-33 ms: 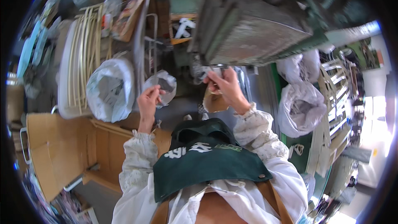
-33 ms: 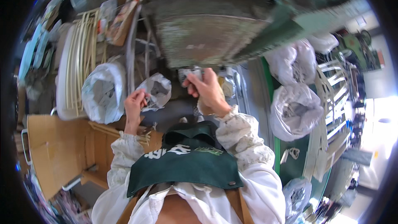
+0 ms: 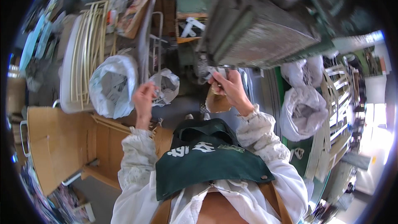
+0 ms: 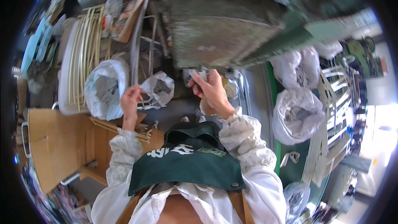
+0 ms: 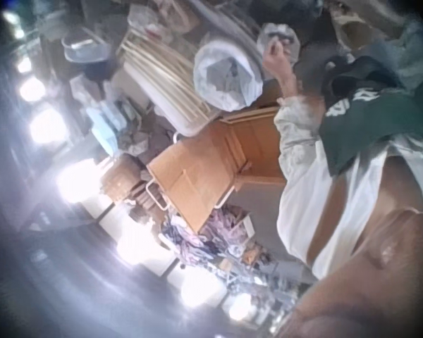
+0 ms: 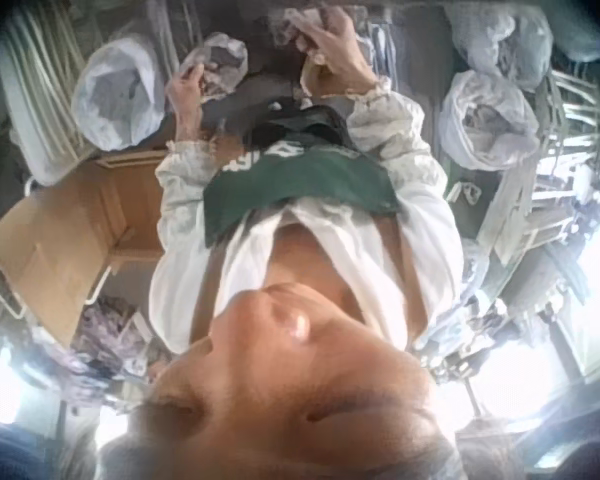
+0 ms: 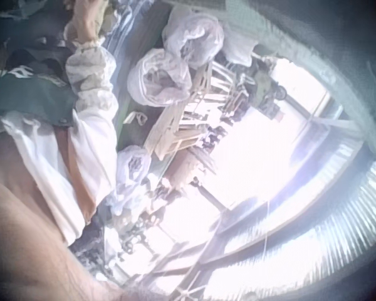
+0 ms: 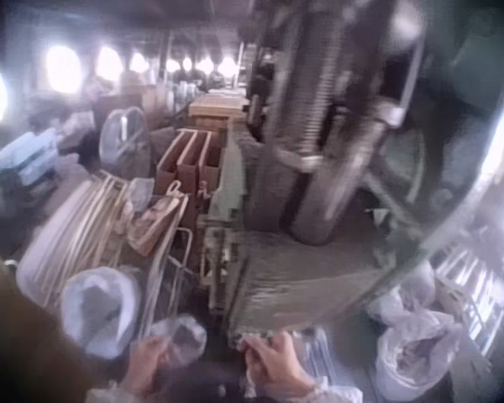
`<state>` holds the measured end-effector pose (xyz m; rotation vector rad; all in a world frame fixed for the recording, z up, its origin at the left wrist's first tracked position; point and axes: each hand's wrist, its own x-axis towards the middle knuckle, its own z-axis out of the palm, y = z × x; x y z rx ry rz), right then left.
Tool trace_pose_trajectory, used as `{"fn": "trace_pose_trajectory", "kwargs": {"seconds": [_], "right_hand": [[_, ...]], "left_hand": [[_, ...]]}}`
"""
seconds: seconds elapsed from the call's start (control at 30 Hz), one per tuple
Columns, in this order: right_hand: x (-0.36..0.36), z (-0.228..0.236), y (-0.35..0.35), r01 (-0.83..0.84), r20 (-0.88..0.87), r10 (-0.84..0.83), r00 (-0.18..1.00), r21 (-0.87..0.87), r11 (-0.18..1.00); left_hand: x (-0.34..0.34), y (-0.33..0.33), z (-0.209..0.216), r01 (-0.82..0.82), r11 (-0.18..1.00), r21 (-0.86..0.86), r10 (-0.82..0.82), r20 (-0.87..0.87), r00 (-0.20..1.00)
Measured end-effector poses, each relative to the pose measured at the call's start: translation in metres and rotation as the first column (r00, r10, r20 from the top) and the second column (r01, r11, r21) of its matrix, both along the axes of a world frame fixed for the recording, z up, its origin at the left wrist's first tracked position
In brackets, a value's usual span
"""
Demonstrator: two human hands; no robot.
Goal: The person repeatedly picks up small white plastic pieces, places them into a press machine, and removes the processed pieces. The person handles the pieces one at a time and places them into a nearby bag after processing.
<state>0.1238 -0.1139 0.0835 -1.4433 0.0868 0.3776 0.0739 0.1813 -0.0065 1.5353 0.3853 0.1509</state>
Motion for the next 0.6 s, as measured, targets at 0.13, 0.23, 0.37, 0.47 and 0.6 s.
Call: {"fn": "trace_pose_trajectory", "kwargs": {"seconds": [0.13, 0.23, 0.37, 0.47, 0.6], "right_hand": [[-0.004, -0.021, -0.002, 0.016, -0.119, 0.009, 0.993, 0.204, 0.979], [-0.005, -0.022, -0.008, -0.064, -0.18, 0.069, 0.981, 0.036, 0.997], [0.012, -0.071, -0.043, -0.095, -0.106, 0.062, 0.992, -0.338, 0.936], [0.015, -0.052, -0.06, -0.126, -0.201, 0.053, 0.978, -0.371, 0.92], [0.037, -0.075, -0.079, 0.011, 0.163, 0.145, 0.976, -0.699, 0.715]], "left_hand": [[0.02, 0.173, -0.086, -0.286, 0.669, 0.686, 0.279, 0.126, 0.952], [0.027, 0.239, -0.178, -0.12, 0.315, 0.941, 0.237, 0.044, 0.97], [0.092, 0.264, -0.222, -0.016, 0.312, 0.95, 0.334, -0.094, 0.938], [0.136, 0.256, -0.237, 0.127, 0.373, 0.919, 0.431, -0.293, 0.854], [0.145, 0.275, -0.256, 0.276, 0.391, 0.878, 0.382, -0.427, 0.82]]}}
